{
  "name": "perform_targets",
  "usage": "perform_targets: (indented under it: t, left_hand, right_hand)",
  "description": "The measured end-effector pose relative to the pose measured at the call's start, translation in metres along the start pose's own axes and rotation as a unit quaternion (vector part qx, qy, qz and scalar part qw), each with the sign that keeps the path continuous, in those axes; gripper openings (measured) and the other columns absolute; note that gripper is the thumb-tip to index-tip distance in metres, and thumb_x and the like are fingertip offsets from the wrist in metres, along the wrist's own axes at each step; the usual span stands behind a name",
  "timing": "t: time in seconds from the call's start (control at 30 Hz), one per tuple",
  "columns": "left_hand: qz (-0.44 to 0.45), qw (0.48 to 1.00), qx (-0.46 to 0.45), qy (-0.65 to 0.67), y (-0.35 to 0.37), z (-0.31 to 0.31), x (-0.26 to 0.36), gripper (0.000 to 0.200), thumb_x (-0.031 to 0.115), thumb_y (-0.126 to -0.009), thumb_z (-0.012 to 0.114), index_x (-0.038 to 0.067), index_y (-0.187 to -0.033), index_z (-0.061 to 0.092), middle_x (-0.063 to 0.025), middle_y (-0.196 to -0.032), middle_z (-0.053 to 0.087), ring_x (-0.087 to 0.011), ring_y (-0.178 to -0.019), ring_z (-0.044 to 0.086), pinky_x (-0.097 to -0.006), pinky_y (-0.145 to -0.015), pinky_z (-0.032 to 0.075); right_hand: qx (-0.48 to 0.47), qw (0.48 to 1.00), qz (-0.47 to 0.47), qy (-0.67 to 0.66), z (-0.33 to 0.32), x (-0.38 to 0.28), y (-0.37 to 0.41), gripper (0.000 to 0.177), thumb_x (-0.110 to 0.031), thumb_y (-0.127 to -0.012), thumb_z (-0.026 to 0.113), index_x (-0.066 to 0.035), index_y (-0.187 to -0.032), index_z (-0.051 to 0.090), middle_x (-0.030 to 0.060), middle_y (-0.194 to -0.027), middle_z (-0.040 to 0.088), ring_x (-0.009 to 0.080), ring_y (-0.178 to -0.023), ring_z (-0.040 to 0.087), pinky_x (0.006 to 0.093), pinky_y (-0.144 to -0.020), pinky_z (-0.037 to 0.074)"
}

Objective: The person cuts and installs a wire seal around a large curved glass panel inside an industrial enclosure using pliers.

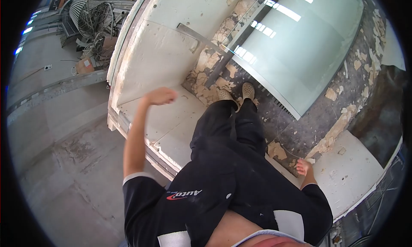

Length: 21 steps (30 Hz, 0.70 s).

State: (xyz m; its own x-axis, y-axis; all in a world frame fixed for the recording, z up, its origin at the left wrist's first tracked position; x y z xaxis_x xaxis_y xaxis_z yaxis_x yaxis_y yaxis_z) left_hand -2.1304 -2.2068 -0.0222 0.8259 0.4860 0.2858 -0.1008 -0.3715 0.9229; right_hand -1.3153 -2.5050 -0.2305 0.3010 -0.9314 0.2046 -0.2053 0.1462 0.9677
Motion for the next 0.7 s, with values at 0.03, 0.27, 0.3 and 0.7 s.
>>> perform_targets:
  t: [0.03, 0.27, 0.3, 0.7]
  left_hand:
    - [0.001, 0.999, -0.037, 0.006, -0.032, 0.033, 0.012, 0.04, 0.039, -0.093, 0.046, 0.008, -0.068, 0.051, 0.0025, -0.062, 0.049, -0.0091, -0.056, 0.043, -0.0279, -0.049, 0.037]
    - [0.129, 0.98, -0.135, -0.062, -0.143, 0.182, 0.085, 0.041, 0.04, -0.091, 0.05, 0.003, -0.082, 0.066, -0.0074, -0.074, 0.065, -0.0201, -0.069, 0.062, -0.0341, -0.068, 0.048]
    - [0.13, 0.98, -0.137, -0.059, -0.15, 0.192, 0.093, 0.041, 0.04, -0.091, 0.05, 0.003, -0.082, 0.066, -0.0074, -0.074, 0.065, -0.0201, -0.069, 0.062, -0.0341, -0.068, 0.048]
    - [0.158, 0.978, -0.058, -0.126, -0.192, 0.21, 0.134, 0.03, 0.037, -0.089, 0.055, 0.013, -0.086, 0.074, -0.0091, -0.087, 0.07, -0.0274, -0.086, 0.066, -0.0388, -0.075, 0.051]
  right_hand:
    - [-0.025, 0.996, 0.045, -0.077, -0.008, 0.038, -0.008, 0.047, -0.047, -0.093, 0.051, -0.015, -0.127, 0.052, 0.0054, -0.11, 0.062, 0.0229, -0.091, 0.06, 0.0422, -0.074, 0.05]
    - [0.36, 0.892, 0.14, -0.236, -0.146, 0.193, 0.012, 0.044, -0.041, -0.087, 0.052, -0.001, -0.102, 0.061, 0.0147, -0.093, 0.064, 0.0271, -0.073, 0.062, 0.0453, -0.065, 0.051]
    - [0.425, 0.87, 0.101, -0.227, -0.186, 0.2, 0.0, 0.044, -0.04, -0.085, 0.053, 0.001, -0.096, 0.063, 0.0171, -0.088, 0.065, 0.0294, -0.072, 0.063, 0.0459, -0.064, 0.052]
    - [0.014, 0.785, -0.577, 0.223, 0.246, -0.397, 0.189, 0.037, -0.037, -0.093, 0.053, -0.006, -0.112, 0.064, 0.013, -0.106, 0.067, 0.0247, -0.097, 0.064, 0.0333, -0.084, 0.048]
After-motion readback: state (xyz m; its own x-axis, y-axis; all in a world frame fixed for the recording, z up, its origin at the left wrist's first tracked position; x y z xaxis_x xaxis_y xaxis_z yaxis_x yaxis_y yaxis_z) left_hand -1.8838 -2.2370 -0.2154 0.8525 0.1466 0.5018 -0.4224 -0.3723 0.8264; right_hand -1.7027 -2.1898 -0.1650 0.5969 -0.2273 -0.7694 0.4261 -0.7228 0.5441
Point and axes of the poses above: each hand's wrist, its own y-axis away from the middle knuckle, its own z-axis out of the palm, x = y × z, the point moved 10 cm from there along -y, towards the middle knuckle
